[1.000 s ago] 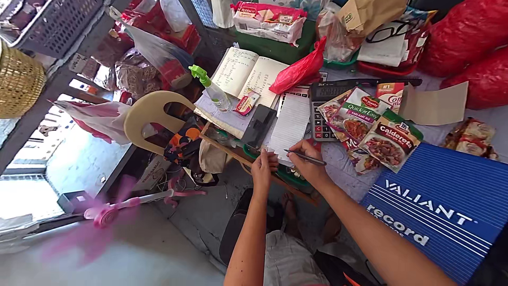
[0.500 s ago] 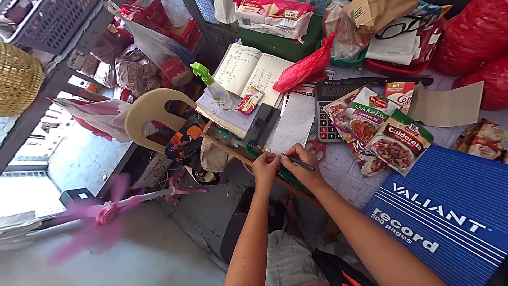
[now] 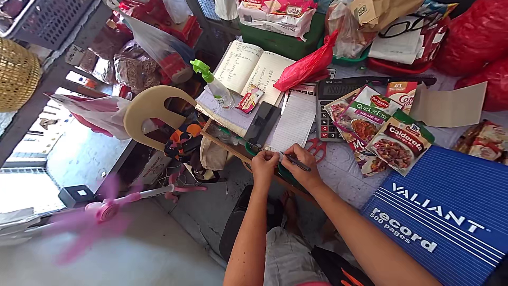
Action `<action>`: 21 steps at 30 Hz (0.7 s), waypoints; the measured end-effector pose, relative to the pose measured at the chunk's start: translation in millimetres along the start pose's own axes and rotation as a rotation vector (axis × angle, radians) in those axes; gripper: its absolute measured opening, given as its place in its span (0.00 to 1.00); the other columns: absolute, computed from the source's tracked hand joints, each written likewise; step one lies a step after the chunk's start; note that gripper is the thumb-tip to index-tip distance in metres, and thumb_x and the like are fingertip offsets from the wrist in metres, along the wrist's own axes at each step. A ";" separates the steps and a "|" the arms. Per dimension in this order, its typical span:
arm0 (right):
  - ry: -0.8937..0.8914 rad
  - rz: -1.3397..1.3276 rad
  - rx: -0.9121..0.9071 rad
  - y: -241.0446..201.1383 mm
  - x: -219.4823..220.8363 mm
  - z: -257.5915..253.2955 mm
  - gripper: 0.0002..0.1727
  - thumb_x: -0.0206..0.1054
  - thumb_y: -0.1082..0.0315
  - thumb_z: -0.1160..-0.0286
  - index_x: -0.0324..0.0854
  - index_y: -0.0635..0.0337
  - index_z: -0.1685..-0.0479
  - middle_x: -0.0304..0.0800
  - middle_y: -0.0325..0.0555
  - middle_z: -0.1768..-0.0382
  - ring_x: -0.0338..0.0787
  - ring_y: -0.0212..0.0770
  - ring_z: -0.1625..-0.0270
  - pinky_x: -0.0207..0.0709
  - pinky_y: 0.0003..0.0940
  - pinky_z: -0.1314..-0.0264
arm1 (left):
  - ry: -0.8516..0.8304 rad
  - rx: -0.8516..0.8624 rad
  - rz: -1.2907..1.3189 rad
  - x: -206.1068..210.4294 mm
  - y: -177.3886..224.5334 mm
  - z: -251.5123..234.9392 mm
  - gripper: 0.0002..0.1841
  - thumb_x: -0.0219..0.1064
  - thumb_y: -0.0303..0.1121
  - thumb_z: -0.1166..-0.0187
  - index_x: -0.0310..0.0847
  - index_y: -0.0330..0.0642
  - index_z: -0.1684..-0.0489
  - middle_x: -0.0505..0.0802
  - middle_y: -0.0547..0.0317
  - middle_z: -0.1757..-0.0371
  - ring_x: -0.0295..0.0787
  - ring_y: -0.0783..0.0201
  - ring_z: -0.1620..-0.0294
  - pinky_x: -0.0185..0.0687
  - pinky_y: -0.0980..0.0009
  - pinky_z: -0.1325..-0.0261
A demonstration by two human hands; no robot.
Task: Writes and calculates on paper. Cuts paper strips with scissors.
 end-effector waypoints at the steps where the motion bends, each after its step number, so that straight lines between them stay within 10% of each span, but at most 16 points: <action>1: 0.001 -0.001 0.002 0.3 0.2 -0.1 0.10 0.70 0.62 0.30 0.88 0.59 0.59 0.89 0.43 0.67 0.88 0.33 0.62 0.83 0.28 0.55 | -0.002 0.000 -0.001 0.1 -0.2 -0.6 0.08 0.77 0.32 0.24 0.89 0.35 0.64 0.96 0.56 0.72 0.94 0.67 0.74 0.94 0.69 0.64; 17: 0.161 -0.274 0.105 6.4 -31.3 3.1 0.07 0.68 0.69 0.30 0.82 0.62 0.58 0.89 0.41 0.68 0.89 0.29 0.65 0.85 0.25 0.60 | -0.027 0.013 -0.010 -3.6 2.0 3.9 0.09 0.75 0.33 0.21 0.89 0.35 0.61 0.96 0.56 0.69 0.95 0.67 0.71 0.94 0.69 0.61; 21: 0.195 -0.297 0.100 4.5 -48.5 9.6 0.08 0.68 0.70 0.30 0.80 0.63 0.57 0.90 0.41 0.66 0.90 0.28 0.63 0.86 0.23 0.58 | 0.123 0.151 -0.183 -17.0 11.0 3.0 0.25 0.82 0.45 0.32 0.84 0.35 0.46 0.90 0.50 0.57 0.89 0.60 0.61 0.88 0.62 0.53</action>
Point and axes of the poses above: each hand's wrist, its own z-axis away from the middle knuckle, its own x-axis out of the palm, y = z × x, the point moved 7 cm from there along -z, towards the middle knuckle
